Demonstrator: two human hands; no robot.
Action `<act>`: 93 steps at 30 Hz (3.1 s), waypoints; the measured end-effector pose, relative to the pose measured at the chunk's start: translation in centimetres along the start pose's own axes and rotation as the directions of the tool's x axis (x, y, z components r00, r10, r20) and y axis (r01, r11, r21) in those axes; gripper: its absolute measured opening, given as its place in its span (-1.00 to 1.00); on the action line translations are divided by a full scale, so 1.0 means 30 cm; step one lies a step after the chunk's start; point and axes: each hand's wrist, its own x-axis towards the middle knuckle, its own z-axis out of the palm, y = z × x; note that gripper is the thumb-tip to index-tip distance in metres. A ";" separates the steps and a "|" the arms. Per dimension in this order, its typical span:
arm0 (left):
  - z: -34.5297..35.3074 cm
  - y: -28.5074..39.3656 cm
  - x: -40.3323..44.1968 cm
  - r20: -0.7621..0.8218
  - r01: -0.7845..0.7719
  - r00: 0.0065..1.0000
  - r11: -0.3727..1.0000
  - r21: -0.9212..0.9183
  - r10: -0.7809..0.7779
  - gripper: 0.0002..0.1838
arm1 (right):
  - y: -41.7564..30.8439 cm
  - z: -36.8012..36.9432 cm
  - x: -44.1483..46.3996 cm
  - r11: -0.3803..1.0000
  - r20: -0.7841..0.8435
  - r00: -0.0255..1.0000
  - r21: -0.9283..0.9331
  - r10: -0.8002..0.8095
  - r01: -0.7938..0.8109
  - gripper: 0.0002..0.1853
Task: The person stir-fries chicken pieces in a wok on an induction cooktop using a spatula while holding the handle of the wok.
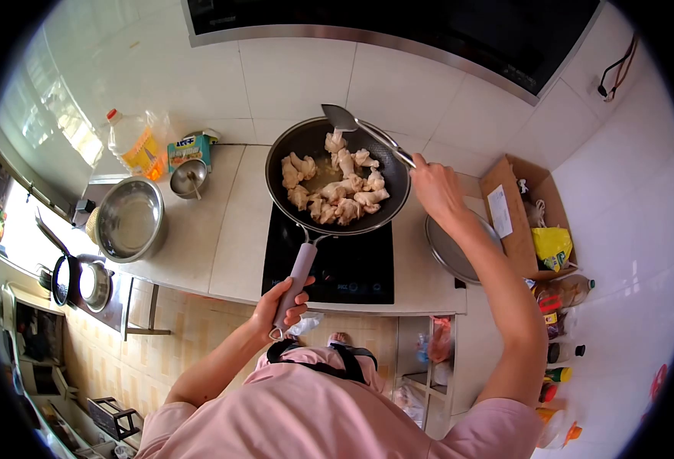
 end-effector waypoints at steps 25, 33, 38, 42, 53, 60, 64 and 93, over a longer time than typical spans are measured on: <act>0.001 -0.002 0.003 0.006 -0.007 1.000 1.000 0.004 0.007 -0.53 | -0.088 -0.035 -0.087 0.978 0.122 0.993 0.208 0.007 -0.032 -0.77; 0.027 -0.003 -0.005 -0.060 -0.025 0.998 1.000 0.011 0.026 -0.53 | -0.083 0.084 -0.063 0.997 0.058 0.995 -0.006 -0.077 0.078 -0.81; 0.019 -0.004 -0.002 -0.053 -0.025 0.998 1.000 0.002 0.025 -0.53 | -0.025 0.073 -0.028 0.999 0.061 0.998 0.020 0.033 -0.034 -0.85; 0.019 -0.005 0.000 -0.053 -0.029 0.998 0.999 0.015 0.029 -0.52 | -0.107 -0.077 -0.076 0.971 0.154 0.988 0.229 0.030 -0.065 -0.83; 0.032 -0.004 -0.007 -0.071 -0.029 0.997 0.999 0.034 0.031 -0.53 | -0.069 0.041 -0.055 0.996 0.058 0.998 0.083 0.006 -0.011 -0.81; 0.030 -0.002 -0.004 -0.063 -0.032 0.997 0.999 0.036 0.035 -0.54 | -0.110 0.061 -0.022 0.999 0.037 0.999 -0.032 0.021 -0.020 -0.84; 0.032 -0.002 -0.005 -0.060 -0.031 0.998 0.999 0.027 0.033 -0.53 | -0.112 0.068 0.012 0.998 0.076 0.996 0.011 0.057 -0.058 -0.86; 0.028 -0.003 -0.004 -0.070 -0.016 0.997 1.000 0.026 0.018 -0.52 | -0.123 0.171 -0.139 -0.264 0.815 0.573 0.574 0.089 -0.775 -0.82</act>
